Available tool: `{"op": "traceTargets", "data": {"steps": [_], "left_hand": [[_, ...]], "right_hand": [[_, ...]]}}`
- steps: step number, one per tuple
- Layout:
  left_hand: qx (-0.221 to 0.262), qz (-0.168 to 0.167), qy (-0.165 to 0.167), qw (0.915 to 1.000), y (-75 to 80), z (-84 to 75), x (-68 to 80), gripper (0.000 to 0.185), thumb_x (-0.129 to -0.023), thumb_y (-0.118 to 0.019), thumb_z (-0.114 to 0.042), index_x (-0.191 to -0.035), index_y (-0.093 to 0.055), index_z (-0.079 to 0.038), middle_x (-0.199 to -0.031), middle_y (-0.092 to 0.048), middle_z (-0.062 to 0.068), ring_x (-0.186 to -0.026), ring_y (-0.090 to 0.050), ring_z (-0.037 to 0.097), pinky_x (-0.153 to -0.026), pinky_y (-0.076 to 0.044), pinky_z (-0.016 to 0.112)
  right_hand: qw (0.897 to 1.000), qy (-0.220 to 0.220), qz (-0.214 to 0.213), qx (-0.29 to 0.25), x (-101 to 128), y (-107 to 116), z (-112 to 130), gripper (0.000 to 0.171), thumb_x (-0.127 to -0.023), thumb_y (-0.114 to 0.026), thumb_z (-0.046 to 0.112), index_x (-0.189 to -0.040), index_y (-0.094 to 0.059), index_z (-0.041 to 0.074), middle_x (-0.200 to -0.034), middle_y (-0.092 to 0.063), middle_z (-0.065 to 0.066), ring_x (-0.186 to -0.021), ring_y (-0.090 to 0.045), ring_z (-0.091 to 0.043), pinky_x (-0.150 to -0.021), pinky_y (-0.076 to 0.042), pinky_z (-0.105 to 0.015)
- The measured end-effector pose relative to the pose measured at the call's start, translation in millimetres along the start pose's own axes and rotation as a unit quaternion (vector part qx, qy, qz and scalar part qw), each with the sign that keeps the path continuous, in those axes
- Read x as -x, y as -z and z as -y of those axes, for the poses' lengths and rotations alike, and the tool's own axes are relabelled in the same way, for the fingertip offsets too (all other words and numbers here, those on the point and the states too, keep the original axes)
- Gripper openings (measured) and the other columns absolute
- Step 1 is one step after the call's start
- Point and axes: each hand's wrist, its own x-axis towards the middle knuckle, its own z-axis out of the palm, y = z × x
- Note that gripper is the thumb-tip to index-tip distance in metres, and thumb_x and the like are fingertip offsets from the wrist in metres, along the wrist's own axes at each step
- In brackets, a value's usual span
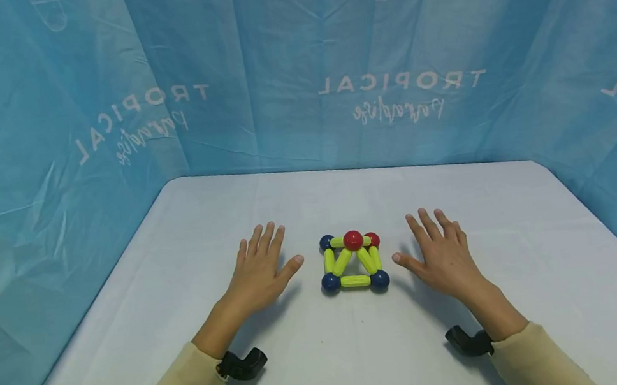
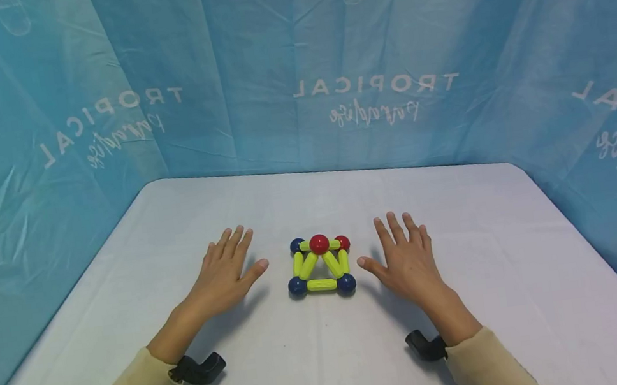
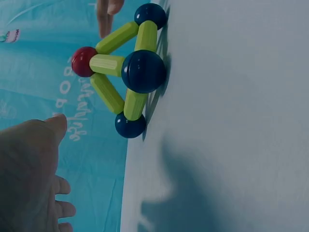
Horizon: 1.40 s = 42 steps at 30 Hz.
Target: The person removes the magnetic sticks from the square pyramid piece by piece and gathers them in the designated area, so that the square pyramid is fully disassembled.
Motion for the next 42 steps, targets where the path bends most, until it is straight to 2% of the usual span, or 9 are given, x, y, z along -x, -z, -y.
{"op": "traceTargets", "data": {"steps": [11, 18, 25, 31, 35, 42], "left_hand": [[0.045, -0.015, -0.038, 0.9981, -4.9, -11.0, -1.2, 0.075, -0.093, -0.046, -0.054, -0.149, -0.026, -0.009, -0.156, -0.024, 0.015, -0.146, -0.015, 0.035, -0.114, -0.013, 0.059], [0.072, -0.010, -0.047, 0.9963, -9.1, -17.8, -3.4, 0.074, -0.092, -0.048, -0.054, -0.148, -0.029, -0.011, -0.154, -0.031, 0.012, -0.145, -0.020, 0.034, -0.113, -0.018, 0.058], [0.111, -0.013, -0.056, 0.9922, -12.4, -26.6, -5.5, 0.070, -0.089, -0.056, -0.049, -0.144, -0.037, -0.010, -0.148, -0.041, 0.012, -0.140, -0.030, 0.033, -0.109, -0.025, 0.056], [0.145, -0.022, -0.049, 0.9880, -17.8, -35.5, -7.9, 0.062, -0.086, -0.064, -0.043, -0.137, -0.048, -0.012, -0.139, -0.050, 0.014, -0.133, -0.038, 0.031, -0.107, -0.028, 0.054], [0.168, -0.023, -0.041, 0.9846, -21.8, -41.5, -9.8, 0.055, -0.085, -0.067, -0.038, -0.131, -0.054, -0.011, -0.133, -0.056, 0.012, -0.129, -0.042, 0.030, -0.105, -0.030, 0.053], [0.211, -0.024, -0.013, 0.9771, -27.6, -48.1, -11.5, 0.049, -0.083, -0.070, -0.034, -0.125, -0.059, -0.012, -0.128, -0.059, 0.009, -0.126, -0.044, 0.027, -0.106, -0.029, 0.052]], "right_hand": [[0.998, 0.024, -0.001, -0.059, -8, 8, 8, 0.080, -0.087, -0.060, 0.050, -0.149, -0.027, 0.012, -0.156, -0.022, -0.018, -0.142, -0.014, -0.042, -0.109, -0.012, -0.065], [0.995, 0.033, -0.001, -0.093, -12, 10, 14, 0.078, -0.086, -0.062, 0.047, -0.148, -0.029, 0.013, -0.155, -0.026, -0.017, -0.142, -0.017, -0.040, -0.109, -0.013, -0.062], [0.990, 0.054, -0.005, -0.131, -16, 11, 22, 0.073, -0.087, -0.063, 0.043, -0.146, -0.034, 0.012, -0.152, -0.034, -0.014, -0.141, -0.023, -0.039, -0.108, -0.018, -0.059], [0.984, 0.069, 0.013, -0.166, -21, 10, 29, 0.070, -0.086, -0.065, 0.041, -0.145, -0.037, 0.015, -0.150, -0.039, -0.012, -0.139, -0.026, -0.038, -0.106, -0.023, -0.061], [0.978, 0.070, 0.031, -0.192, -25, 9, 36, 0.068, -0.086, -0.066, 0.040, -0.144, -0.039, 0.018, -0.147, -0.042, -0.013, -0.136, -0.031, -0.038, -0.102, -0.031, -0.063], [0.967, 0.079, 0.049, -0.238, -32, 3, 42, 0.063, -0.085, -0.067, 0.039, -0.141, -0.044, 0.020, -0.145, -0.045, -0.011, -0.130, -0.037, -0.033, -0.097, -0.038, -0.061]]}}
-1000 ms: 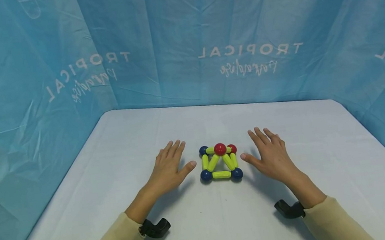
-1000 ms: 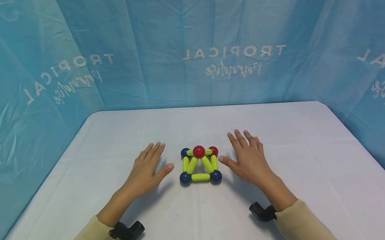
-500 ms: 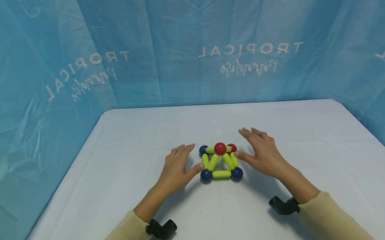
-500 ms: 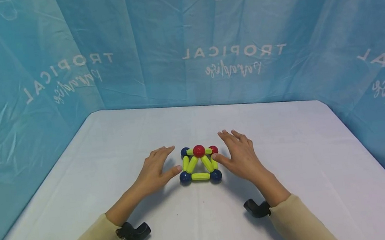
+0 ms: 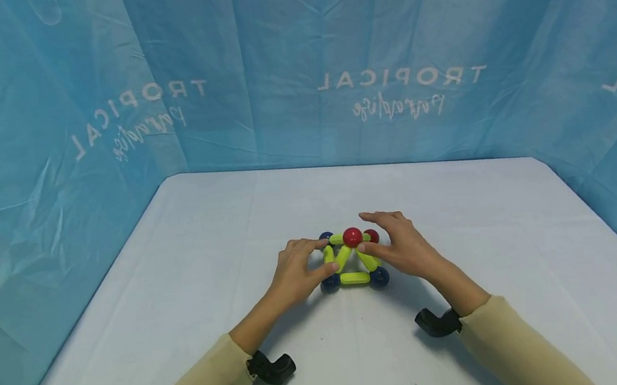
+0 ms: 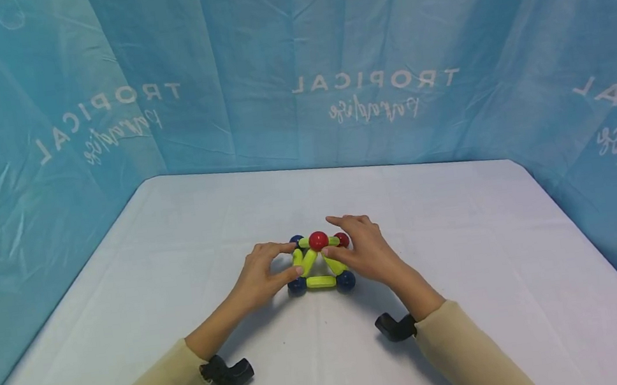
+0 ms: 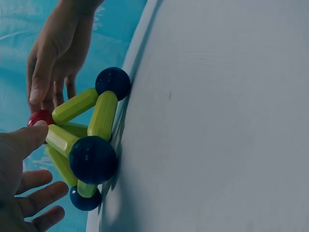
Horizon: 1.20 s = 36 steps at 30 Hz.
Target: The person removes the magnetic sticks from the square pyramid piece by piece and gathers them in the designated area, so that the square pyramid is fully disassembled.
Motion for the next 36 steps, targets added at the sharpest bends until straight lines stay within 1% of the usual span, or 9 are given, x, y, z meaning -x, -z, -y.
{"op": "traceTargets", "data": {"steps": [4, 6, 9, 12, 17, 24, 29, 31, 36], "left_hand": [[0.037, 0.005, 0.019, 0.9991, -4.4, -0.7, -2.0, 0.045, -0.083, -0.070, -0.033, -0.122, -0.062, -0.012, -0.127, -0.060, 0.008, -0.126, -0.044, 0.027, -0.106, -0.029, 0.052], [0.052, 0.008, 0.027, 0.9983, -6.5, -1.2, -3.0, 0.043, -0.084, -0.070, -0.033, -0.121, -0.063, -0.013, -0.125, -0.060, 0.007, -0.125, -0.044, 0.026, -0.105, -0.031, 0.052], [0.064, 0.010, 0.035, 0.9973, -9.8, -1.3, -4.7, 0.040, -0.084, -0.070, -0.033, -0.119, -0.064, -0.014, -0.124, -0.061, 0.005, -0.123, -0.045, 0.025, -0.104, -0.032, 0.053], [0.074, 0.007, 0.036, 0.9966, -12.7, -0.9, -5.9, 0.038, -0.084, -0.070, -0.031, -0.118, -0.066, -0.015, -0.122, -0.063, 0.005, -0.121, -0.046, 0.025, -0.105, -0.029, 0.053], [0.089, 0.003, 0.026, 0.9956, -16.0, -0.8, -6.9, 0.035, -0.084, -0.070, -0.029, -0.115, -0.068, -0.013, -0.118, -0.065, 0.007, -0.117, -0.048, 0.025, -0.104, -0.026, 0.054], [0.082, -0.010, 0.017, 0.9964, -19.3, -0.7, -6.9, 0.031, -0.083, -0.071, -0.028, -0.111, -0.070, -0.013, -0.114, -0.067, 0.005, -0.113, -0.050, 0.025, -0.105, -0.025, 0.056], [0.068, -0.017, 0.003, 0.9975, -21.0, -2.4, -7.7, 0.029, -0.082, -0.072, -0.026, -0.108, -0.071, -0.011, -0.110, -0.070, 0.004, -0.110, -0.052, 0.024, -0.104, -0.025, 0.056], [0.062, -0.018, 0.004, 0.9979, -21.6, -3.7, -8.1, 0.029, -0.082, -0.073, -0.026, -0.108, -0.071, -0.011, -0.108, -0.071, 0.004, -0.109, -0.052, 0.023, -0.104, -0.025, 0.055], [0.049, -0.022, 0.003, 0.9986, -23.0, -5.5, -8.9, 0.027, -0.082, -0.073, -0.025, -0.105, -0.072, -0.013, -0.106, -0.071, 0.002, -0.107, -0.052, 0.022, -0.101, -0.028, 0.052]], "right_hand": [[1.000, 0.014, 0.002, -0.028, -4, -3, -1, 0.058, -0.085, -0.068, 0.038, -0.137, -0.049, 0.020, -0.140, -0.051, -0.006, -0.127, -0.040, -0.028, -0.097, -0.040, -0.058], [0.999, 0.017, 0.002, -0.038, -6, -5, -2, 0.056, -0.085, -0.068, 0.039, -0.135, -0.051, 0.020, -0.137, -0.053, -0.005, -0.125, -0.042, -0.027, -0.098, -0.040, -0.057], [0.999, 0.022, 0.003, -0.046, -8, -6, -3, 0.052, -0.085, -0.067, 0.039, -0.132, -0.054, 0.020, -0.134, -0.055, -0.004, -0.123, -0.043, -0.025, -0.098, -0.041, -0.055], [0.998, 0.029, 0.006, -0.049, -10, -7, -3, 0.050, -0.086, -0.067, 0.038, -0.130, -0.057, 0.019, -0.132, -0.057, -0.004, -0.120, -0.045, -0.025, -0.096, -0.043, -0.054], [0.998, 0.032, 0.014, -0.056, -12, -8, -4, 0.048, -0.086, -0.067, 0.036, -0.129, -0.058, 0.017, -0.128, -0.059, -0.005, -0.116, -0.046, -0.026, -0.093, -0.045, -0.053], [0.998, 0.026, 0.019, -0.057, -13, -10, -4, 0.048, -0.086, -0.067, 0.038, -0.129, -0.058, 0.019, -0.123, -0.057, -0.005, -0.113, -0.047, -0.027, -0.088, -0.047, -0.046], [0.998, 0.027, 0.022, -0.060, -14, -11, -4, 0.048, -0.085, -0.068, 0.036, -0.129, -0.058, 0.018, -0.120, -0.056, -0.005, -0.108, -0.048, -0.028, -0.079, -0.046, -0.035], [0.998, 0.025, 0.022, -0.062, -14, -11, -3, 0.048, -0.086, -0.068, 0.035, -0.129, -0.058, 0.018, -0.120, -0.056, -0.005, -0.105, -0.048, -0.029, -0.076, -0.044, -0.032], [0.997, 0.025, 0.020, -0.064, -13, -11, -2, 0.047, -0.086, -0.068, 0.035, -0.128, -0.059, 0.018, -0.120, -0.056, -0.005, -0.103, -0.047, -0.029, -0.073, -0.043, -0.031]]}}
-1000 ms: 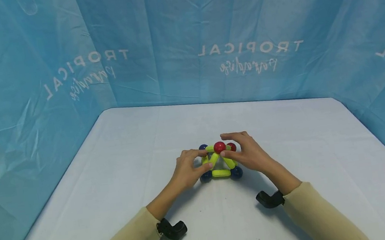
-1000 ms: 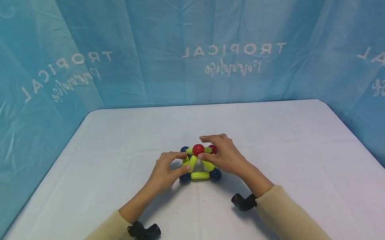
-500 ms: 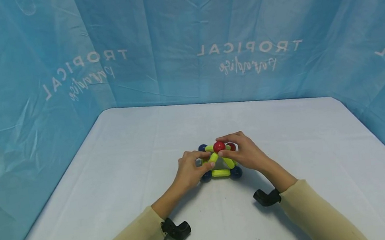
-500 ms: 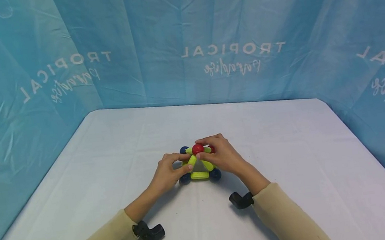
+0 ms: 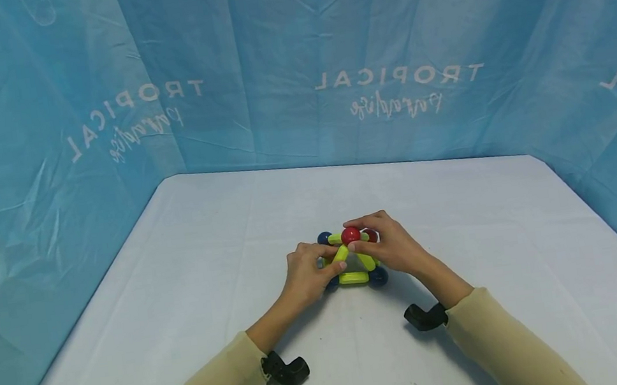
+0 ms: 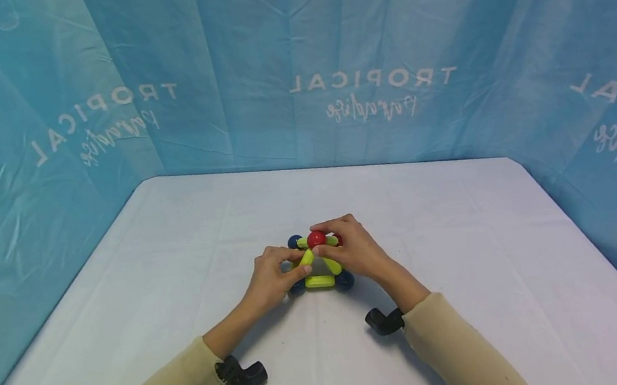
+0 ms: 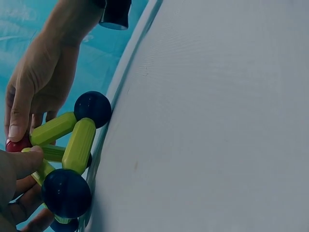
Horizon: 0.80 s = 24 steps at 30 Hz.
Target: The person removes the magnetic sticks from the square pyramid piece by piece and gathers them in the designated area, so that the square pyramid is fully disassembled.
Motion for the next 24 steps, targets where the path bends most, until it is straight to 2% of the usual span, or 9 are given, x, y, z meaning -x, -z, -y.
{"op": "traceTargets", "data": {"steps": [6, 14, 18, 24], "left_hand": [[0.004, -0.017, -0.014, 0.9997, -2.0, -0.2, 1.0, 0.020, -0.081, -0.074, -0.022, -0.099, -0.074, -0.013, -0.096, -0.072, 0.002, -0.101, -0.053, 0.021, -0.095, -0.030, 0.049], [0.018, -0.029, -0.019, 0.9992, -3.7, 0.0, 2.3, 0.015, -0.080, -0.074, -0.020, -0.093, -0.074, -0.012, -0.087, -0.070, 0.000, -0.095, -0.054, 0.018, -0.097, -0.029, 0.050], [0.033, -0.036, -0.018, 0.9987, -3.9, -0.1, 4.9, 0.015, -0.080, -0.074, -0.018, -0.093, -0.073, -0.011, -0.088, -0.071, 0.002, -0.096, -0.054, 0.019, -0.098, -0.029, 0.050], [0.054, -0.048, -0.022, 0.9972, -2.3, -0.4, 10.6, 0.020, -0.081, -0.074, -0.017, -0.098, -0.071, -0.009, -0.092, -0.072, 0.004, -0.102, -0.055, 0.021, -0.099, -0.029, 0.050]], "right_hand": [[1.000, 0.004, -0.005, 0.003, 1, 0, 0, 0.045, -0.086, -0.067, 0.037, -0.127, -0.060, 0.020, -0.119, -0.055, -0.005, -0.101, -0.048, -0.028, -0.073, -0.042, -0.031], [1.000, 0.012, -0.011, 0.003, 1, -2, -2, 0.044, -0.086, -0.066, 0.039, -0.126, -0.061, 0.022, -0.117, -0.055, -0.004, -0.098, -0.047, -0.027, -0.071, -0.042, -0.031], [1.000, 0.010, -0.016, 0.004, 2, -1, -2, 0.044, -0.086, -0.066, 0.038, -0.126, -0.060, 0.022, -0.118, -0.056, -0.004, -0.101, -0.048, -0.026, -0.073, -0.043, -0.032], [1.000, 0.000, -0.031, 0.001, 3, 3, -3, 0.043, -0.086, -0.066, 0.036, -0.126, -0.060, 0.021, -0.119, -0.056, -0.007, -0.109, -0.050, -0.029, -0.081, -0.045, -0.041]]}}
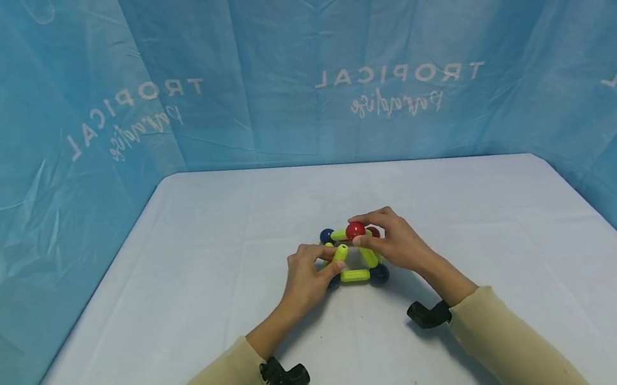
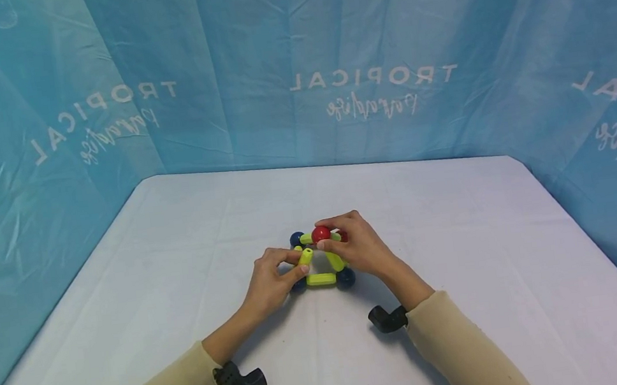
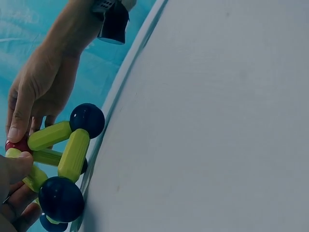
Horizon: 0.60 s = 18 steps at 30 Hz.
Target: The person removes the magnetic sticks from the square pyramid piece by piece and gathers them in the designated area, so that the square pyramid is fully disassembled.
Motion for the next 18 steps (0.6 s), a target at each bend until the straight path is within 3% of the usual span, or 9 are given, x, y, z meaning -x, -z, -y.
{"op": "traceTargets", "data": {"steps": [9, 18], "left_hand": [[0.013, -0.005, 0.007, 0.9999, 4.0, 0.4, 7.5, 0.023, -0.082, -0.073, -0.021, -0.102, -0.069, -0.010, -0.094, -0.072, 0.004, -0.105, -0.057, 0.021, -0.104, -0.029, 0.053], [0.033, -0.002, 0.026, 0.9991, 8.5, -0.1, 15.3, 0.022, -0.081, -0.073, -0.019, -0.101, -0.068, -0.011, -0.095, -0.071, 0.004, -0.105, -0.057, 0.020, -0.103, -0.031, 0.050]], "right_hand": [[1.000, -0.020, 0.007, -0.010, 2, 2, -3, 0.046, -0.086, -0.066, 0.039, -0.128, -0.059, 0.022, -0.124, -0.053, -0.008, -0.117, -0.047, -0.031, -0.090, -0.045, -0.051], [1.000, -0.001, -0.005, 0.005, 4, 0, -4, 0.044, -0.085, -0.069, 0.033, -0.127, -0.060, 0.021, -0.122, -0.055, -0.007, -0.113, -0.046, -0.028, -0.086, -0.047, -0.051]]}}
